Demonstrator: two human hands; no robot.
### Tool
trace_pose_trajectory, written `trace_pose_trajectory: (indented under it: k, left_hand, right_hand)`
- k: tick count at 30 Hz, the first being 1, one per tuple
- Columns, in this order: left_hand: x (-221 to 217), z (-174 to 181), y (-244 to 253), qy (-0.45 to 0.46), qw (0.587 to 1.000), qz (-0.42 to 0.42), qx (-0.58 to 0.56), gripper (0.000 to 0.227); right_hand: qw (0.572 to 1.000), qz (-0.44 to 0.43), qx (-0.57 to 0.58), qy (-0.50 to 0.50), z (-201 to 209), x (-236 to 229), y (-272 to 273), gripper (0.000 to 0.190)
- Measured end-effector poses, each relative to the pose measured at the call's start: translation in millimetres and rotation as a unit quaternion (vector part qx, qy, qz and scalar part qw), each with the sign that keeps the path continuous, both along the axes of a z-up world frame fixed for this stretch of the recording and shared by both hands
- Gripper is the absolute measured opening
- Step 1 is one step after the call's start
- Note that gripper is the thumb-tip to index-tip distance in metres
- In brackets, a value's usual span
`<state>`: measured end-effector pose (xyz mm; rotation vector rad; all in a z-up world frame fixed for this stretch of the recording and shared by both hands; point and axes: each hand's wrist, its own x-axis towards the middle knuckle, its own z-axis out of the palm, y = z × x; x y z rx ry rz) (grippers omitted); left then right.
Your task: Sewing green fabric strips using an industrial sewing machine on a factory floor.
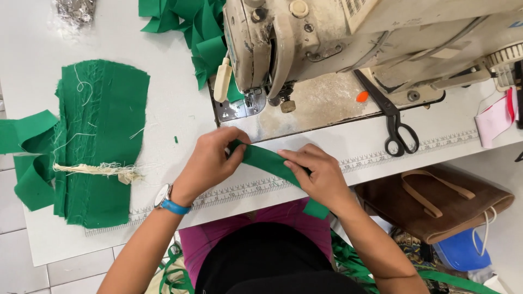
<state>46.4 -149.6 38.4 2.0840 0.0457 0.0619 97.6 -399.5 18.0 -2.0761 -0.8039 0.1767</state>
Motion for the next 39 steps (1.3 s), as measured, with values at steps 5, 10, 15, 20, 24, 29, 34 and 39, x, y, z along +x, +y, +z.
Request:
trace_pose_trajectory:
  k: [5, 10, 15, 20, 24, 29, 34, 39]
  left_hand:
    - [10, -24, 9, -0.084, 0.975, -0.042, 0.204, 0.011]
    - [14, -39, 14, -0.169, 0.922, -0.078, 0.338, 0.01]
    - [11, -47, 15, -0.312, 0.83, -0.114, 0.448, 0.008]
    - [3, -52, -1, -0.312, 0.796, -0.125, 0.503, 0.007]
    - [-15, -65, -29, -0.216, 0.809, -0.07, 0.543, 0.017]
    - [-14, -32, -51, -0.176, 0.809, 0.014, 0.56, 0.034]
    - [-5, -46, -37, -0.183, 0.823, 0.015, 0.538, 0.033]
    - [8, -65, -10, -0.208, 0.86, -0.009, 0.466, 0.038]
  right_hand:
    - [0.989, -0.009, -0.015, -0.145, -17, 0, 4, 0.023]
    - [0.976, -0.016, -0.042, -0.214, -25, -4, 5, 0.024]
    - [0.964, 0.026, -0.061, -0.257, -28, -3, 0, 0.032]
    - [0.952, 0.051, -0.088, -0.29, -23, -3, 0, 0.034]
    - [0.947, 0.072, -0.098, -0.297, -13, -4, 6, 0.03]
    - [0.942, 0.113, -0.127, -0.29, -6, -11, 14, 0.019]
    - [0.93, 0.133, -0.141, -0.311, -4, -17, 23, 0.022]
    - [0.947, 0.214, -0.151, -0.187, 4, 23, 31, 0.029]
